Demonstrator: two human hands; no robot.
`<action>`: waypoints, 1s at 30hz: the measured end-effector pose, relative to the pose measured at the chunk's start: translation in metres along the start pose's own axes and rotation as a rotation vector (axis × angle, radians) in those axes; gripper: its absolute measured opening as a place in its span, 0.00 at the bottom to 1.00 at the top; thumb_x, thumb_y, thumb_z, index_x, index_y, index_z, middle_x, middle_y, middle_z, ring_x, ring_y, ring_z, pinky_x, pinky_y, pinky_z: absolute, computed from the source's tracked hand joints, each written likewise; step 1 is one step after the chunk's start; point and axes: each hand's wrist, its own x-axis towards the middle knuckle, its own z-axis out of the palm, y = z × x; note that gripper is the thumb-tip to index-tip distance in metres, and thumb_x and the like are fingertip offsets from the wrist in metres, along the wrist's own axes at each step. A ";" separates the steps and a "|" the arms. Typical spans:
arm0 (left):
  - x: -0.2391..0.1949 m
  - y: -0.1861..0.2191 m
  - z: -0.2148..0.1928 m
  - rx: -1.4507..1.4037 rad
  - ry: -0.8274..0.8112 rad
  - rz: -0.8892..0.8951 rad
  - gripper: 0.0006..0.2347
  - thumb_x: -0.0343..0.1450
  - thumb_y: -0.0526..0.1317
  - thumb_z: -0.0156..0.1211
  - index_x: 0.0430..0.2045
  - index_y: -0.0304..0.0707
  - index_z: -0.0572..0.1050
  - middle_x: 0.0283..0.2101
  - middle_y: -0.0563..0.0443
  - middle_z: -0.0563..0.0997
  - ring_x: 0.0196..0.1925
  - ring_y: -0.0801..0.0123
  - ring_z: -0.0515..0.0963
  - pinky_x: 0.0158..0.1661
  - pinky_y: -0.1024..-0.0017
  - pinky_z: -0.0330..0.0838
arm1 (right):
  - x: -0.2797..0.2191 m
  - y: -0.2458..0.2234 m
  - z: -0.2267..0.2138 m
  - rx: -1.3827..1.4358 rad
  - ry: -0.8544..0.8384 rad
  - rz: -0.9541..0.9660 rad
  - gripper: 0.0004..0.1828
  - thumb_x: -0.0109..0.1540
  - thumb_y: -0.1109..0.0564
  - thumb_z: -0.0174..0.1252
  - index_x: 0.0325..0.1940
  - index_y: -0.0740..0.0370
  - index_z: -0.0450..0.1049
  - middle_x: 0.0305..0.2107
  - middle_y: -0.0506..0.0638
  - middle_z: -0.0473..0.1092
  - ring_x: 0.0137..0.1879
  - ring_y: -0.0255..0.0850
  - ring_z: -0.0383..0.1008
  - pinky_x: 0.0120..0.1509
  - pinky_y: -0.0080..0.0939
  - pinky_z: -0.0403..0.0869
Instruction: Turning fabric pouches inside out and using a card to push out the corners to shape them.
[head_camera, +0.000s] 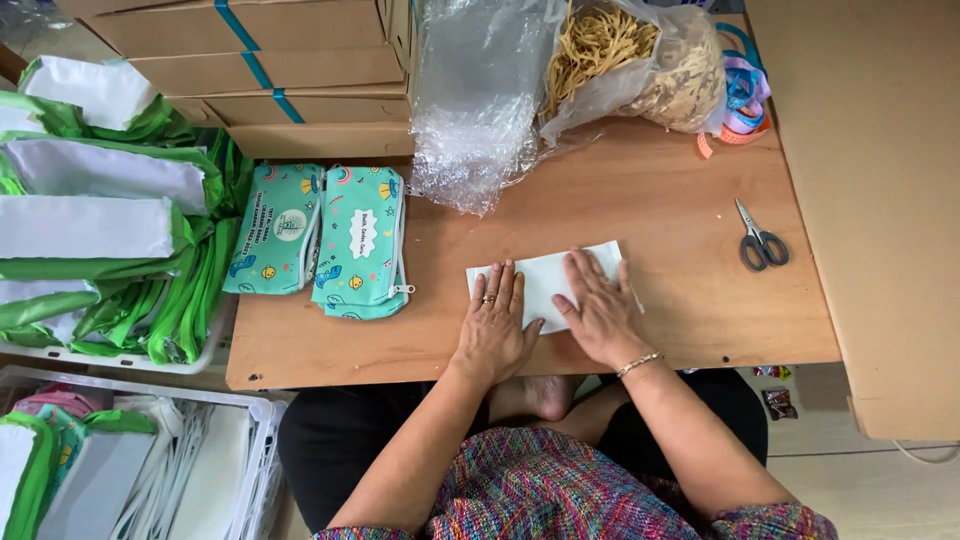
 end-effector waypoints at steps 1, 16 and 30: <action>0.001 0.001 -0.004 0.000 0.003 -0.001 0.36 0.74 0.58 0.42 0.72 0.28 0.52 0.79 0.33 0.44 0.81 0.47 0.39 0.75 0.49 0.30 | 0.003 0.019 0.001 -0.002 0.001 -0.002 0.42 0.71 0.28 0.26 0.81 0.57 0.47 0.78 0.54 0.43 0.82 0.48 0.40 0.80 0.71 0.34; 0.005 -0.003 -0.007 0.159 -0.005 0.089 0.40 0.66 0.57 0.50 0.74 0.35 0.52 0.79 0.41 0.50 0.81 0.44 0.39 0.75 0.46 0.29 | 0.006 -0.081 -0.008 0.067 0.114 -0.163 0.45 0.68 0.29 0.39 0.76 0.67 0.56 0.75 0.61 0.51 0.82 0.52 0.42 0.79 0.71 0.27; 0.014 -0.003 0.000 -0.031 0.370 0.179 0.27 0.70 0.63 0.53 0.58 0.50 0.77 0.69 0.34 0.68 0.72 0.35 0.64 0.71 0.33 0.41 | -0.011 0.031 -0.033 -0.118 0.188 0.235 0.41 0.68 0.35 0.45 0.76 0.67 0.57 0.76 0.66 0.48 0.82 0.65 0.38 0.78 0.79 0.30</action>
